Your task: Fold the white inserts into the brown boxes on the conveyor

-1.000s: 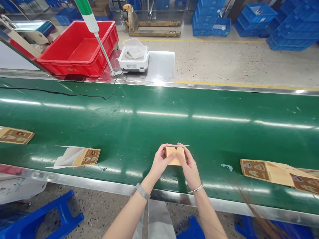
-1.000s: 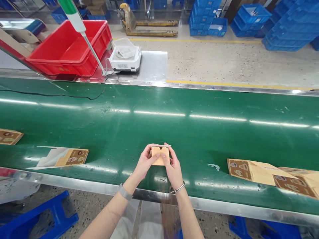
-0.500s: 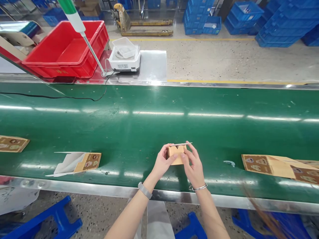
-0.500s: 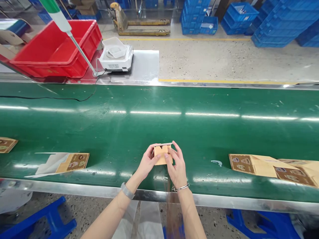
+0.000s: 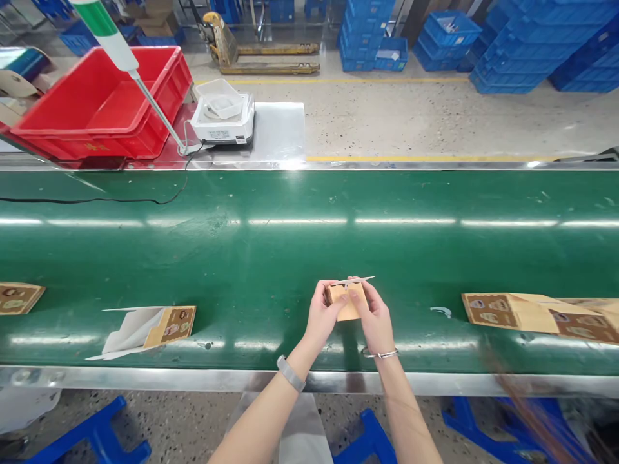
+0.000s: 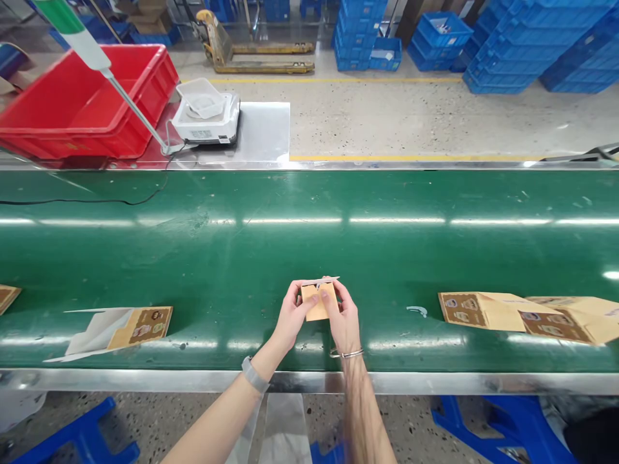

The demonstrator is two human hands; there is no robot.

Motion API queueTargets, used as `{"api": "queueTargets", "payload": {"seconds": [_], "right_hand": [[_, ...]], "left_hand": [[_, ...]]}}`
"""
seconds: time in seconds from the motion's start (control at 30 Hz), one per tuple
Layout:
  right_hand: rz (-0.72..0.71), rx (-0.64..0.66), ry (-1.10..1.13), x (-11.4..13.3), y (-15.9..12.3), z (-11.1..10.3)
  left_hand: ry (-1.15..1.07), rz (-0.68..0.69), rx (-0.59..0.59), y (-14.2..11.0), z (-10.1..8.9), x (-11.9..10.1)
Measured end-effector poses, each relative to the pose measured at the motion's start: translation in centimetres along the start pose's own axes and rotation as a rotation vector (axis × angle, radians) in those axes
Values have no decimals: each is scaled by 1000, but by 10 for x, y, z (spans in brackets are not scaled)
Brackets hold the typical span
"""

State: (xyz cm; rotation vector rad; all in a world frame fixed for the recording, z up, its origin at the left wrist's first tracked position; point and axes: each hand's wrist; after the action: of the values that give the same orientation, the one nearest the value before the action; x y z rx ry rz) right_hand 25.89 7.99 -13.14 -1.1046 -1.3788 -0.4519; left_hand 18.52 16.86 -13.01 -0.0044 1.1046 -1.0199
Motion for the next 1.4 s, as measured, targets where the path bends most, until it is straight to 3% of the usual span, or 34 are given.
{"api": "queueTargets", "payload": {"seconds": [0.2, 0.33, 0.47, 0.6, 0.7, 0.9, 1.1, 1.27, 1.4], "right_hand": [[-99, -32, -249, -2, 9, -14], [-88, -22, -165, -10, 7, -26], [-181, 146, -55, -16, 3, -52], [-200, 319, -181, -10, -1, -72], [-175, 366, -224, -3, -1, -75], [-126, 245, -156, -7, -4, -62], [-73, 121, -38, -20, -12, -45], [-75, -126, -37, -20, -15, -29], [-169, -69, -82, -18, -14, -48]], "left_hand": [[42, 33, -5, 5, 15, 13], [95, 33, 186, 3, 8, 11], [402, 203, 420, -1, -8, 0], [530, 282, 496, 3, -10, -18], [546, 262, 571, 10, -10, -33], [608, 238, 658, 20, -16, -49], [605, 201, 715, 27, -13, -44], [610, 292, 698, 24, -8, -29], [677, 434, 715, 21, -9, -16]]}}
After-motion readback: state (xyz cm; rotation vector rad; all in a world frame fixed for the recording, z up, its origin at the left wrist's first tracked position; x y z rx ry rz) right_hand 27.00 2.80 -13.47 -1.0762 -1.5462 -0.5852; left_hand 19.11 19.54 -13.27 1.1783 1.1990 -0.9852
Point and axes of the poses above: each hand's wrist, its own y-axis towards the middle knuckle, its own z-axis out of the palm, x = y × z, and after that the axes turned 10 degrees about -y, right-handed
